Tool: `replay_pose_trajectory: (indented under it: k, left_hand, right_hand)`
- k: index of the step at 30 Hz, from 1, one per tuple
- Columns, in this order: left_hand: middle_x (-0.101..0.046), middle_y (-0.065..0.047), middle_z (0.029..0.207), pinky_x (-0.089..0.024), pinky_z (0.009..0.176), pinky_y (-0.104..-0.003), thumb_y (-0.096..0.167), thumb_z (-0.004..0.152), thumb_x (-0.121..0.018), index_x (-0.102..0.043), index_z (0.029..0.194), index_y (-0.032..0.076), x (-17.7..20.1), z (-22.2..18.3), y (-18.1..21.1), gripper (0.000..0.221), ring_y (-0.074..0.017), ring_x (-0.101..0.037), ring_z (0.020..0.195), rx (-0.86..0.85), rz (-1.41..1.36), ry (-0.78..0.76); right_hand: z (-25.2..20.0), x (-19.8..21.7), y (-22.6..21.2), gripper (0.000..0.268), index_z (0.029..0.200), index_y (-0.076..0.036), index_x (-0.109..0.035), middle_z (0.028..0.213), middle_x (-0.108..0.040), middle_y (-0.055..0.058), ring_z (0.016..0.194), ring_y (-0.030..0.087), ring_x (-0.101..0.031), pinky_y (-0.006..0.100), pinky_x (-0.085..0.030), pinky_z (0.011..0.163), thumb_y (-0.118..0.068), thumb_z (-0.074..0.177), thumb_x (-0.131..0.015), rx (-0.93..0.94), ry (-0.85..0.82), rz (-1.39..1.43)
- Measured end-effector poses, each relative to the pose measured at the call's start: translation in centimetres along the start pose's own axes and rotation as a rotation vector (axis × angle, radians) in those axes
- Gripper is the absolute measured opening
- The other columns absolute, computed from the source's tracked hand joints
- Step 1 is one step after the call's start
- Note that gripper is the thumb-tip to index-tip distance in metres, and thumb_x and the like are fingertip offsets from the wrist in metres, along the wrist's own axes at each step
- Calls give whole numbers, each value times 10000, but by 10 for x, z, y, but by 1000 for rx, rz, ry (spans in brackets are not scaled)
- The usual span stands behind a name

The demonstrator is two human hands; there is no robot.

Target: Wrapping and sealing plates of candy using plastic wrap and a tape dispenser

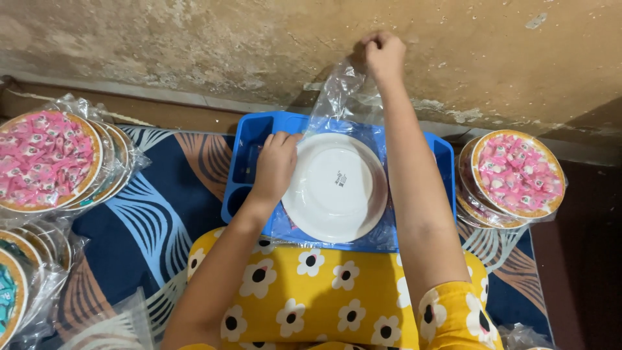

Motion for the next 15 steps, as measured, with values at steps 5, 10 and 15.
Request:
replay_pose_trajectory:
  k: [5,10,15]
  left_hand:
    - [-616,-121,1050,-500,858,-370,-90,832,-579,-676,1214,-5,-8,-1,-2,403,-273,-564,937,-13,32,-53]
    - [-587,-113,1075,-495,871,-371,-51,850,-574,-665,1254,26,-9,0,0,421,-269,-549,959,-11,108,-139]
    - [-602,-109,1082,-482,898,-351,-26,873,-570,-628,1334,13,-13,-4,0,466,-257,-545,971,-32,140,-212]
  right_hand:
    - [-25,19,-40,500,862,-46,-733,572,-620,38,414,151,-566,261,-454,403,-508,957,-566,-672,-340,55]
    - [-46,-3,-61,952,961,11,-739,904,-737,148,722,258,-686,333,-558,638,-838,843,-326,-726,-731,-48]
    - [-46,-28,-50,144,1027,1,-722,739,-744,99,517,139,-683,201,-406,381,-109,973,-645,-685,-750,189]
Point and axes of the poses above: each hand's wrist, its own z-axis towards the middle knuckle, its own x-axis out of the back of the hand, y = z × x, the point moved 6 cm from there along z, towards the middle knuckle
